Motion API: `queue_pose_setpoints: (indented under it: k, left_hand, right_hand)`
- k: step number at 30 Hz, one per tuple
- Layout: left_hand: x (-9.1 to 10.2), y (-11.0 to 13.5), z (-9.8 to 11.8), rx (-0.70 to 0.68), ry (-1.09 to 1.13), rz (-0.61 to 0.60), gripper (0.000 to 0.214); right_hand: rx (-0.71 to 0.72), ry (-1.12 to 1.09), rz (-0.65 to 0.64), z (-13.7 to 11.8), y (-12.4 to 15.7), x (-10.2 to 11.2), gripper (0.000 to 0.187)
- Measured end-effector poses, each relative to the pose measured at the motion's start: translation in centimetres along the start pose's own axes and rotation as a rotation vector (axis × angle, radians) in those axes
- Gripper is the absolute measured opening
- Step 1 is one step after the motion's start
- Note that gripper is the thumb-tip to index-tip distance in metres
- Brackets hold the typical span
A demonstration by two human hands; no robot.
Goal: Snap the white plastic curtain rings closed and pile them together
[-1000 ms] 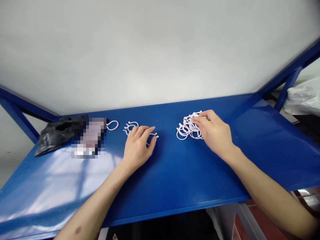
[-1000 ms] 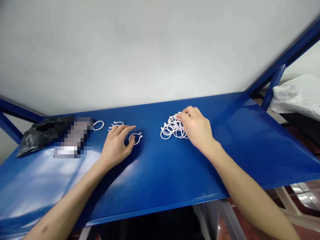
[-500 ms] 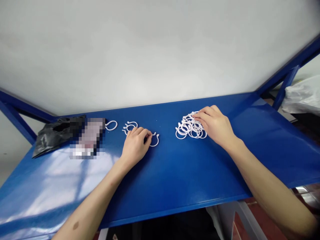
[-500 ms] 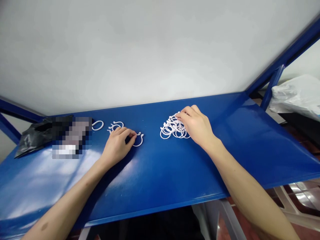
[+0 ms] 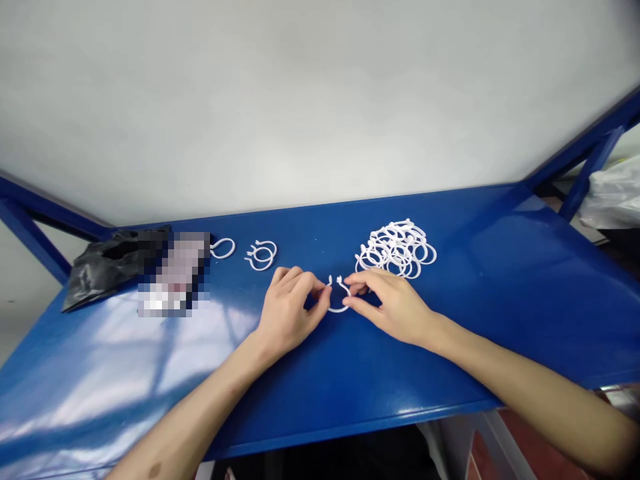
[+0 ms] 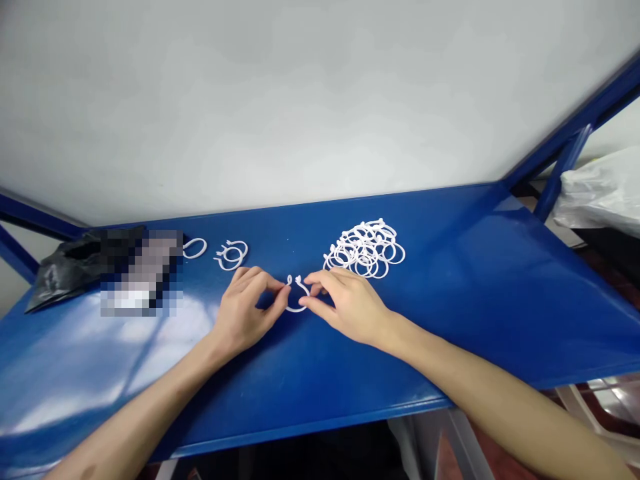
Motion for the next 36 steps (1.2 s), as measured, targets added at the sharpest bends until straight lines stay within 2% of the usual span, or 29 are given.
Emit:
queue_pose_setpoints:
  k: [2,5,11,14,22,26,31,36]
  left_hand:
    - [-0.1,0.0,0.4,-0.037,0.039,0.000,0.018]
    - [-0.3,0.0,0.6,-0.032,0.067,-0.001,0.017]
    - [0.3,0.0,0.5,0.019,0.018,0.122,0.019]
    - [0.5,0.0,0.6,0.014,0.013,0.126,0.018]
    - [-0.6,0.2,-0.1,0.140,0.224,-0.034,0.008]
    - [-1.1,0.5,-0.5,0.164,0.338,-0.067,0.008]
    - [-1.1,0.7,-0.4,0.132,0.355,-0.075,0.013]
    - [-1.1,0.9,0.1,0.066,0.326,-0.062,0.016]
  right_hand:
    - [-0.037,-0.062,-0.002,0.1,-0.1,0.1,0.010]
    - [-0.082,-0.127,-0.025,0.4,-0.1,0.3,0.005]
    - [-0.129,-0.230,-0.054,0.4,0.1,-0.1,0.019]
    - [-0.122,-0.212,-0.022,0.4,0.1,-0.1,0.017]
    - [-0.016,-0.117,0.033,0.6,0.0,0.1,0.015]
    - [0.081,-0.048,0.046,0.2,0.0,0.2,0.014]
    - [0.213,0.001,0.039,-0.6,0.2,0.1,0.013]
    - [0.266,0.061,-0.024,-1.0,0.6,-0.2,0.018]
Point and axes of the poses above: each hand's wrist, its own y-axis away from the middle knuckle, its own x-axis out of the back of the hand, z = x × y, the point moved 4 cm from there along -y, towards the middle knuckle, and after that the axes turned 8 degrees about -x, right-handed, at the moved point
